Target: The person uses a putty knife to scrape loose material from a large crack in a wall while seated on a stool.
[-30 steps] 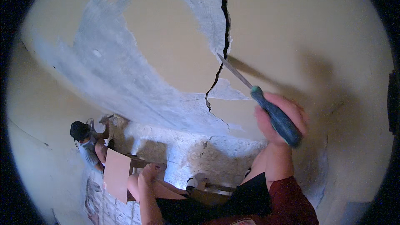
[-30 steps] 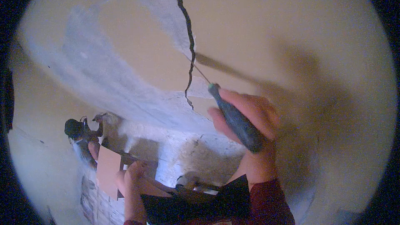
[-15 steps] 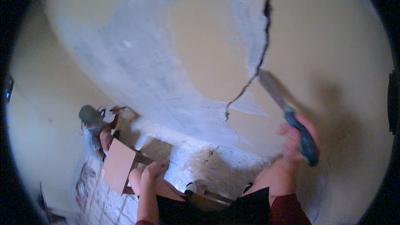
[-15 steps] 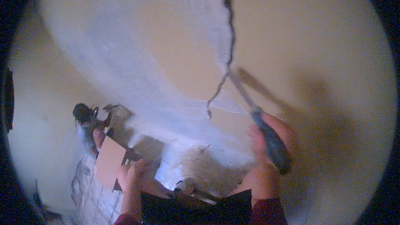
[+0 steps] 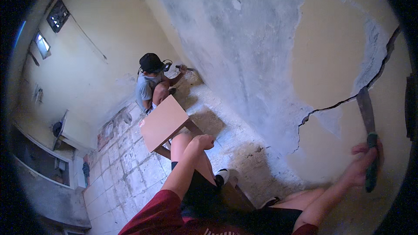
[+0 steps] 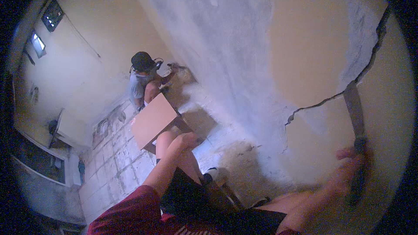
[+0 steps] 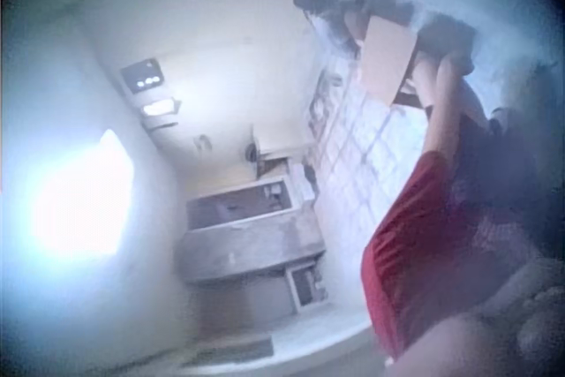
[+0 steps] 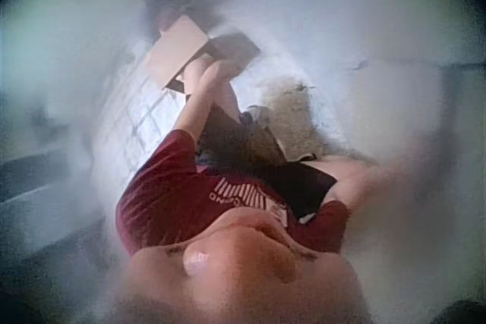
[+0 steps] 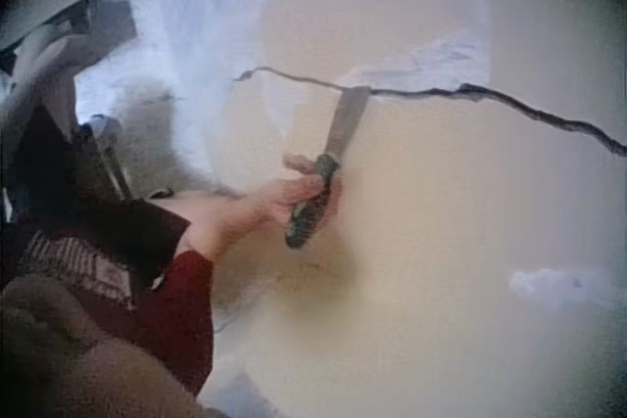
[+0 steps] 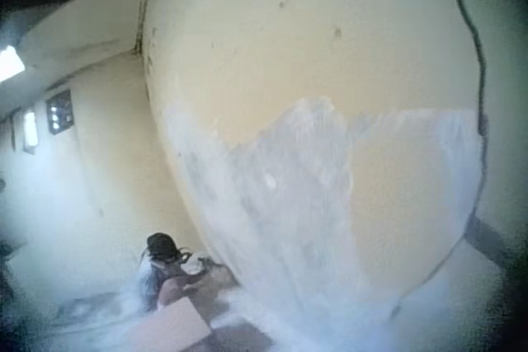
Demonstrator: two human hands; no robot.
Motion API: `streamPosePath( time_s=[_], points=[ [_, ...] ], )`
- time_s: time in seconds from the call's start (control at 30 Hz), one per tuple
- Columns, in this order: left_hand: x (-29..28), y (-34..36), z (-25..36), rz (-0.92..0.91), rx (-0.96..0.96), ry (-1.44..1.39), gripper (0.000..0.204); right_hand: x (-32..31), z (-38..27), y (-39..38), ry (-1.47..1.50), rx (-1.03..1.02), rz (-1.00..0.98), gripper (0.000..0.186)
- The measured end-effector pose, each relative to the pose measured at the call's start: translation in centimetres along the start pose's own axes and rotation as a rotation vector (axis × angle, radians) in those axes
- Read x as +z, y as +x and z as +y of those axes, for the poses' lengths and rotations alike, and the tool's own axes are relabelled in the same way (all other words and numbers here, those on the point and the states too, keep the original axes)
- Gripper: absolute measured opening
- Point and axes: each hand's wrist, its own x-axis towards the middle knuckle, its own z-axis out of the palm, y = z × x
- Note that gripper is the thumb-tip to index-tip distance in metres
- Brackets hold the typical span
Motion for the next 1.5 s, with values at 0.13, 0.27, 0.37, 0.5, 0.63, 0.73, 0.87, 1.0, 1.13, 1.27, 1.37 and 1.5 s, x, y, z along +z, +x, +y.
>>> streamPosePath(
  time_s=[0.13,0.27,0.37,0.5,0.63,0.73,0.87,1.0,1.13,1.27,1.37,1.5],
  points=[
    [4.0,1.8,-5.4,0.007,0.01,0.014,0.029,-3.3,-2.3,1.2,0.154,0.058,0.106,0.029],
    [4.0,1.3,-5.5,-0.052,-0.008,0.054,0.031,0.1,-1.6,-1.1,0.327,0.051,-0.003,0.031],
    [2.8,0.3,-2.5,-0.054,-0.059,0.096,0.033,0.8,0.1,-0.2,0.294,-0.093,-0.16,0.035],
    [4.7,2.1,-4.7,-0.061,-0.008,0.144,0.034,-0.1,-0.3,0.7,0.253,-0.173,-0.136,0.034],
    [6.3,3.9,-7.4,-0.056,0.04,0.146,0.034,0.0,-1.0,0.8,0.428,-0.008,-0.046,0.033],
    [5.6,4.0,-5.5,-0.042,0.008,0.086,0.034,0.3,-1.0,1.5,0.328,-0.028,0.024,0.032],
    [6.5,2.8,-8.5,-0.007,0.018,0.134,0.035,-0.6,-1.6,2.2,0.432,0.067,-0.125,0.03],
    [5.3,3.0,-5.6,-0.011,-0.177,-0.163,0.036,-1.6,-1.1,3.4,0.467,0.172,-0.205,0.023],
    [4.4,3.3,-6.7,-0.158,-0.032,0.102,0.036,-2.0,-1.4,4.2,0.631,0.266,-0.404,0.022],
    [2.4,2.3,-0.6,-0.186,-0.044,0.175,0.034,-3.5,-1.1,4.4,0.556,0.447,-0.445,0.037],
    [2.3,1.7,-1.3,-0.215,-0.066,0.13,0.035,-3.1,-1.9,3.8,0.438,0.29,-0.306,0.037],
    [2.9,2.3,-2.8,-0.201,-0.108,0.115,0.035,-3.4,-2.7,3.0,0.551,0.224,-0.238,0.038]
  ],
)
